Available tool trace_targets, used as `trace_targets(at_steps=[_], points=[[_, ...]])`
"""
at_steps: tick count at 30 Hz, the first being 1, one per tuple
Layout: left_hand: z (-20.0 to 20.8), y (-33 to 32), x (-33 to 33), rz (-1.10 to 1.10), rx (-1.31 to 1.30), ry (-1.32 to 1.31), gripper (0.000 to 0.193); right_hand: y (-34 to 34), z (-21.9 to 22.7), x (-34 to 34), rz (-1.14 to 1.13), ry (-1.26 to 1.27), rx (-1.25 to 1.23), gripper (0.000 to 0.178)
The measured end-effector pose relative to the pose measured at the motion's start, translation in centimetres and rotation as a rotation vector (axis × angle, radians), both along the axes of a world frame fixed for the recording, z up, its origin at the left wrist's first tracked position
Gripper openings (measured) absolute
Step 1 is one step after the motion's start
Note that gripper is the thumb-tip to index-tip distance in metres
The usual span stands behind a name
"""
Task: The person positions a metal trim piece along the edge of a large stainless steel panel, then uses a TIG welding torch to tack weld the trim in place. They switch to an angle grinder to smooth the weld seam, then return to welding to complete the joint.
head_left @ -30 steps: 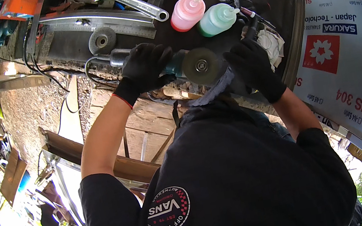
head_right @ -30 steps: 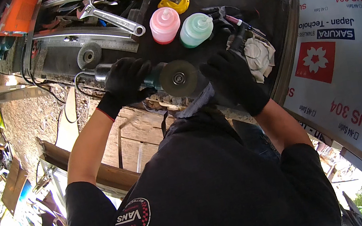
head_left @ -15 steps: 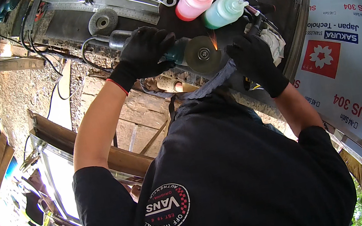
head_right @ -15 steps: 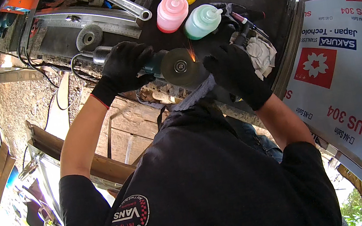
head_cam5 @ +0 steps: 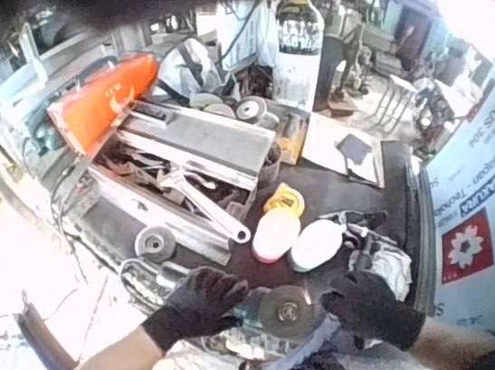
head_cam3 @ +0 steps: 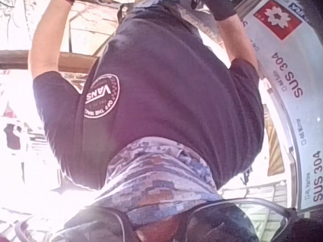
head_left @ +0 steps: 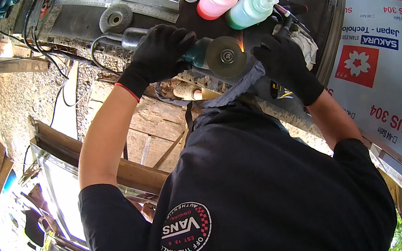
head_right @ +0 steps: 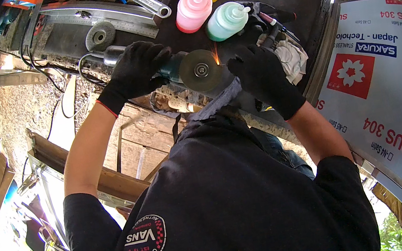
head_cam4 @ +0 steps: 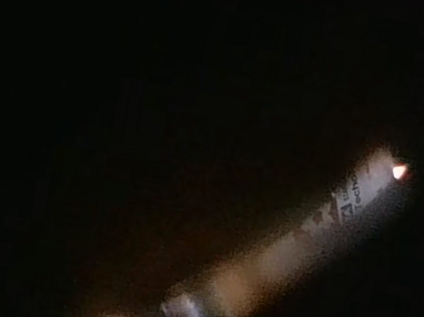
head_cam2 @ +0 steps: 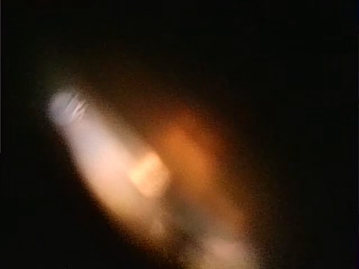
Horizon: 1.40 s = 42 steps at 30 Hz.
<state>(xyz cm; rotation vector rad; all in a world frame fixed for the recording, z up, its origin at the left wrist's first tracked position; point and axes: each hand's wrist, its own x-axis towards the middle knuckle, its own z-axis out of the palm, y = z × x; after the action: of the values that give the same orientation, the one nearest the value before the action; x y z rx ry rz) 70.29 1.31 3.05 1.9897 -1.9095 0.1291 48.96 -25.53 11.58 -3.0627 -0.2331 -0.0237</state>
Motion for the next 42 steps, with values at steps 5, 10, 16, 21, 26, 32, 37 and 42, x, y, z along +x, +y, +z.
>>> trace_targets(at_steps=[5, 10, 16, 21, 26, 32, 37, 42], points=[[-0.3, 0.0, 0.0, 0.002, -0.026, 0.021, 0.081, -0.2, -0.2, 0.0, 0.033, -0.058, -0.029, 0.023], [-0.2, -0.1, -0.2, 0.025, -0.016, 0.02, 0.078, -0.1, 0.0, -0.1, 0.004, 0.04, -0.045, 0.028], [-0.4, 0.0, -0.2, 0.021, -0.062, 0.055, 0.078, -0.2, 0.3, 0.1, 0.036, -0.007, -0.06, 0.029], [-0.3, 0.0, -0.3, 0.043, -0.024, 0.057, 0.079, -0.3, 0.1, 0.1, 0.023, 0.028, -0.053, 0.029], [-0.3, -0.1, -0.3, 0.039, -0.066, 0.079, 0.079, -0.3, 0.3, 0.2, 0.012, 0.047, -0.068, 0.03], [-0.3, 0.0, -0.3, 0.053, -0.067, 0.11, 0.077, -0.6, 0.1, 0.4, 0.012, 0.017, -0.01, 0.03], [0.4, 0.5, -0.4, 0.133, -0.064, 0.109, 0.075, -0.4, -0.2, 0.2, 0.025, -0.067, 0.046, 0.029], [2.3, 1.2, -0.9, 0.291, 0.057, 0.093, 0.085, -0.2, -0.7, -0.1, 0.042, -0.118, 0.061, 0.028]])
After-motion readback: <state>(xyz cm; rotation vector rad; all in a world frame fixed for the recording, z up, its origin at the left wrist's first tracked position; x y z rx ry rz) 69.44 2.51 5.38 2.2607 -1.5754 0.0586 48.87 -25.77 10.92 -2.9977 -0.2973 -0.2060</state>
